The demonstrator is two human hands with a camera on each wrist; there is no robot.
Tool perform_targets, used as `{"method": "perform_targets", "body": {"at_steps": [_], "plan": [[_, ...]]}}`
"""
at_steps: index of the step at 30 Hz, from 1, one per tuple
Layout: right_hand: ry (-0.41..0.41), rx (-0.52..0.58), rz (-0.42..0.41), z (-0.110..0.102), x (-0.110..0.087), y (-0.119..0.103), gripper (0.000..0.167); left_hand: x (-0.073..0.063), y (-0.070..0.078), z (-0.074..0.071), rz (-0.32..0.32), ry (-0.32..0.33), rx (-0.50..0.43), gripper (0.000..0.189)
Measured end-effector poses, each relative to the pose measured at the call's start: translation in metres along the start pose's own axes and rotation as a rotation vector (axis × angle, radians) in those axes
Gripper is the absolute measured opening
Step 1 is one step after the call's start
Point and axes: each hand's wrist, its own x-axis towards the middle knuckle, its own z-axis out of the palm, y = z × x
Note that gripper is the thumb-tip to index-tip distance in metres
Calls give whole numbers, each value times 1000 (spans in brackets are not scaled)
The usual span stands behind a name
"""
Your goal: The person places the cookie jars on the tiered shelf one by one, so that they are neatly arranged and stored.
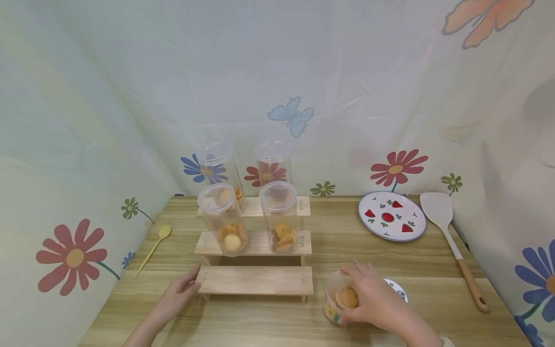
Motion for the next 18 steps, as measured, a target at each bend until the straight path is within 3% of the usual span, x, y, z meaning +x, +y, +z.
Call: {"method": "perform_targets", "body": {"at_steps": [11, 18], "plan": [[155, 47, -100, -10, -5, -1, 90, 0, 2, 1, -17, -4, -10, 49], [197, 62, -91, -23, -9, -7, 93, -2, 3, 0, 13, -2, -25, 49]]}}
